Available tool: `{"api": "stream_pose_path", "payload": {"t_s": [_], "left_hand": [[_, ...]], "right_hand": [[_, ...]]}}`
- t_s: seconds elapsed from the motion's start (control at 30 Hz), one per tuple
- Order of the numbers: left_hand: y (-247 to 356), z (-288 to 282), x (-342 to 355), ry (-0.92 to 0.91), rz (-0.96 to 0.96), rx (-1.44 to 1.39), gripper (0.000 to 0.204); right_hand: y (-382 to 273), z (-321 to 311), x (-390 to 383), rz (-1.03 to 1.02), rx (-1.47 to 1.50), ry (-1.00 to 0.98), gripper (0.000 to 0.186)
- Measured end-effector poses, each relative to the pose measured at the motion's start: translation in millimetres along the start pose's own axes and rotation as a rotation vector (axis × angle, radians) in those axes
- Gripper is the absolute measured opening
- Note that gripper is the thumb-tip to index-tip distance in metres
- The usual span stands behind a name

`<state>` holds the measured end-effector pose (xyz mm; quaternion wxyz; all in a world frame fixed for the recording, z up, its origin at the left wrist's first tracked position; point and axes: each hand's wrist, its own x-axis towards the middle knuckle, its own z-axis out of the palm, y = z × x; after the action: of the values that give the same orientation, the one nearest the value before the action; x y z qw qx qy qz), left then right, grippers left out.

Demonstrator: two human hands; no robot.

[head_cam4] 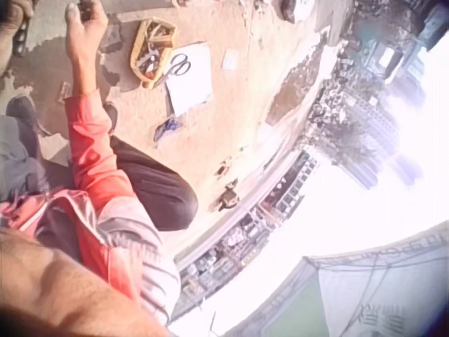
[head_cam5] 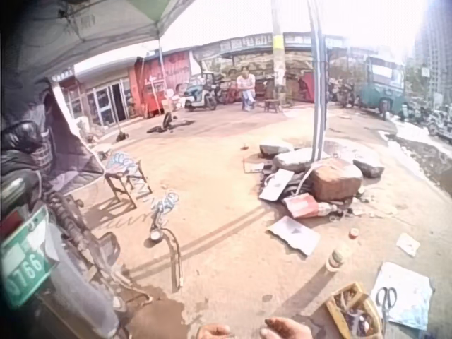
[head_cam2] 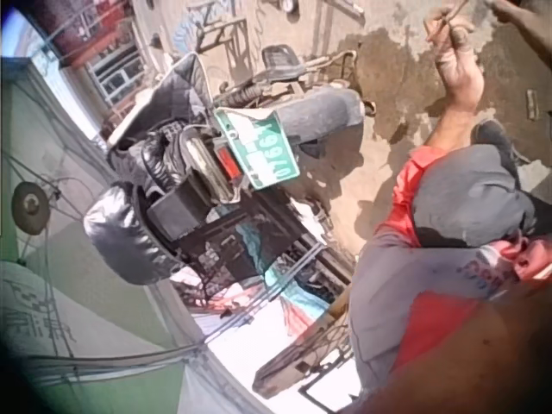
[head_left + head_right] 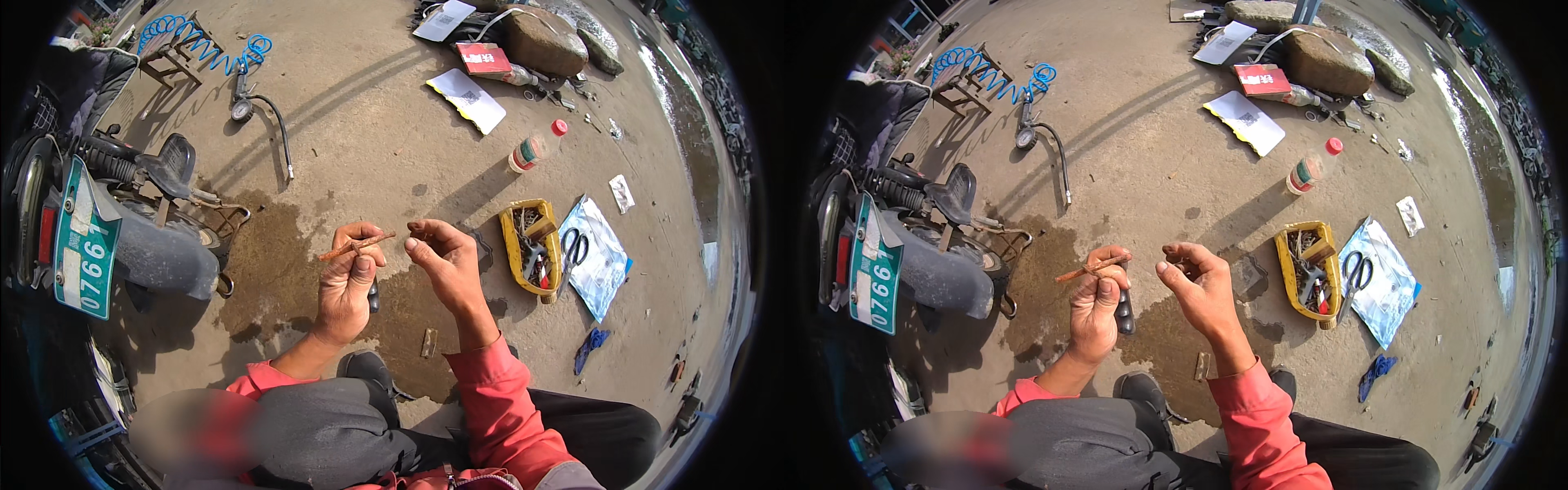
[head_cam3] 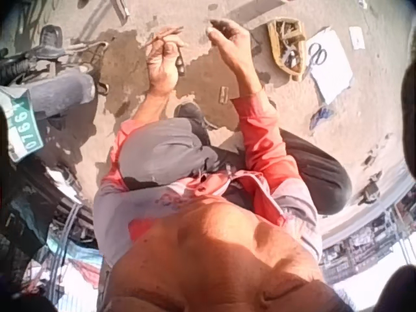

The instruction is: The person pours liquid from a plastic bottle onto the rear wheel area of a scooter, then uses a screwdriver to manipulate a small metal part. They retrieve a tool kit, select a screwdriver, and continue working on the wheel area while seated on the ground.

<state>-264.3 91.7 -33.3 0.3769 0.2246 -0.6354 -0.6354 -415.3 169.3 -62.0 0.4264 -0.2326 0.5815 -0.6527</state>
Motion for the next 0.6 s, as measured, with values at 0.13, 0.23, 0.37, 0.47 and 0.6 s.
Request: {"api": "stream_pose_path", "payload": {"t_s": [0.13,0.23,0.37,0.47,0.6], "left_hand": [[-24,4,4,0.017,-0.045,0.017,0.031],[-54,11,15,-0.017,-0.037,0.081,0.030],[-103,19,40,-0.028,-0.013,0.112,0.030],[-119,22,56,-0.050,-0.012,0.141,0.030],[-134,31,63,-0.067,-0.018,0.136,0.028]], "right_hand": [[9,-64,8,0.029,-0.106,0.472,0.029],[14,-149,-3,0.016,-0.310,0.834,0.027],[40,-253,-45,0.033,-0.788,1.124,0.032],[44,-268,-76,0.369,-1.118,1.062,0.044],[78,-284,-90,0.636,-1.132,0.992,0.051]]}}
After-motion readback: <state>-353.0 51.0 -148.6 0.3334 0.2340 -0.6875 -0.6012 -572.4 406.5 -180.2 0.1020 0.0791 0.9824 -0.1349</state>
